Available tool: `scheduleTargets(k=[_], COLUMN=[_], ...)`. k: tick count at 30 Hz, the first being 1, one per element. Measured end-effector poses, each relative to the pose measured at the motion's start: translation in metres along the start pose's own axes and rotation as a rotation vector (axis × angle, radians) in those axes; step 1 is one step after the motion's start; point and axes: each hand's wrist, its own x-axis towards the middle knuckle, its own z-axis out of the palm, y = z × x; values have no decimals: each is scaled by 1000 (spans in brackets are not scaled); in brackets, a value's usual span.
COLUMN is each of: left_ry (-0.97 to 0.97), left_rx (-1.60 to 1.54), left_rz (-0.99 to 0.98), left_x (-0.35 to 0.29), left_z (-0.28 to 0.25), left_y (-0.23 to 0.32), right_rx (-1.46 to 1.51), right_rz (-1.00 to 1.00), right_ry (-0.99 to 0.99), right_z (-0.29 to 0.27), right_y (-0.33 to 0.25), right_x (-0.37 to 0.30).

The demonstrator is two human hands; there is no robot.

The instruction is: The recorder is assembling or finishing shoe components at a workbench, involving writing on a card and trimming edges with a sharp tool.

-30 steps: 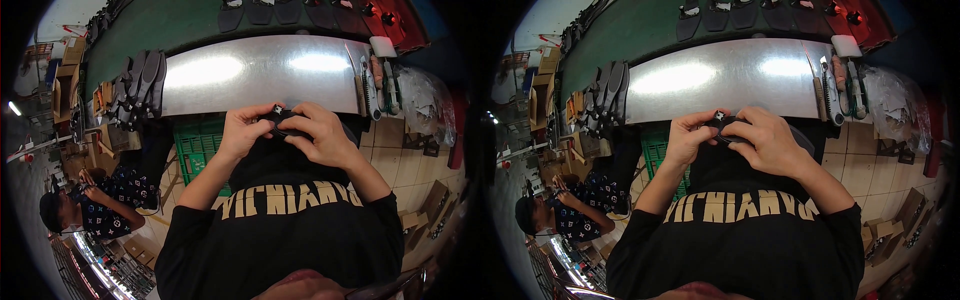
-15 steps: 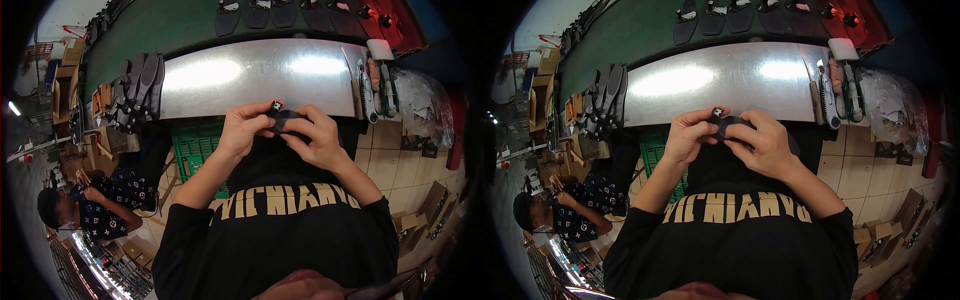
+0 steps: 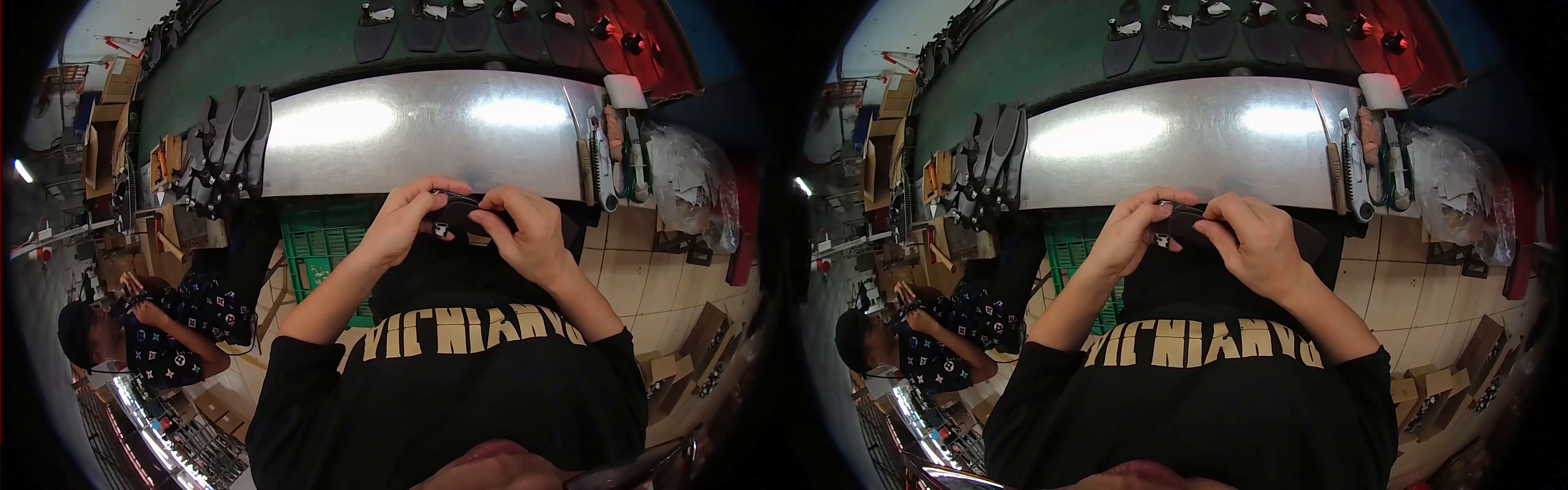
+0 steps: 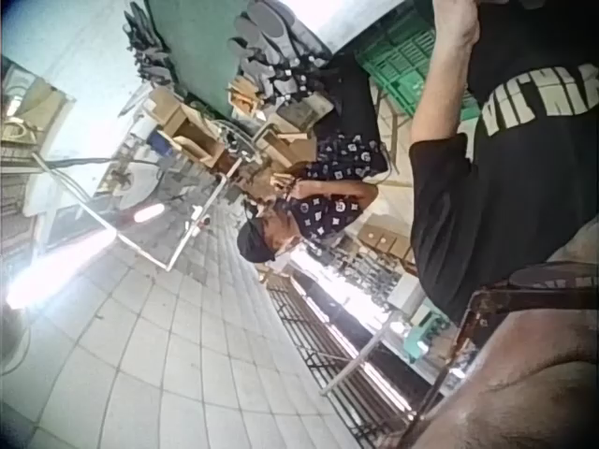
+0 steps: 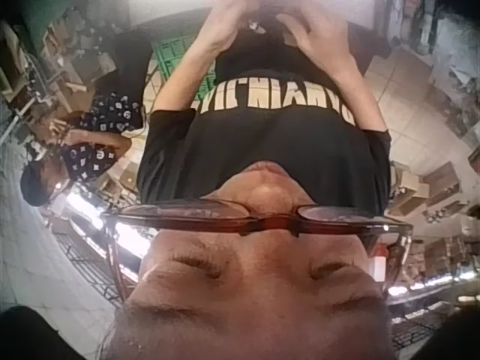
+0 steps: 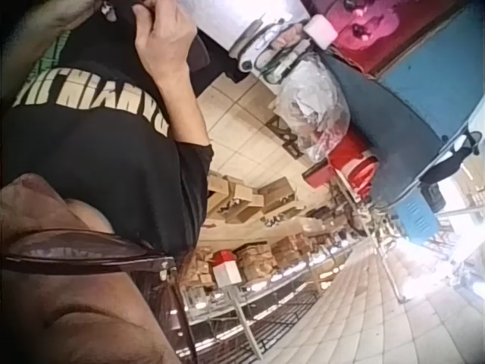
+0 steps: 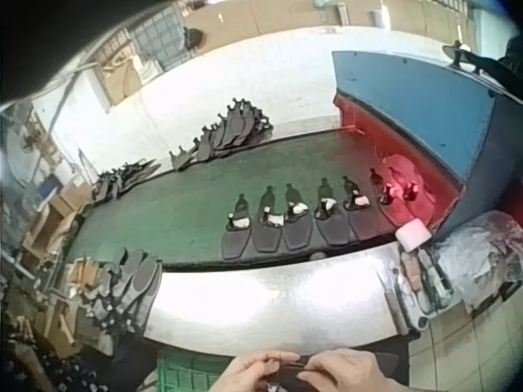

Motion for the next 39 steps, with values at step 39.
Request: scheduleTargets(k=[39], left_ry=[395], left_rx=[-454], left_rz=[141], left_x=[35], left_z=[-62], left_y=[-27], right_rx=[-927], right_rz=[152], right_ry=[221], right_z=[-60], right_y=[99], right_x=[23])
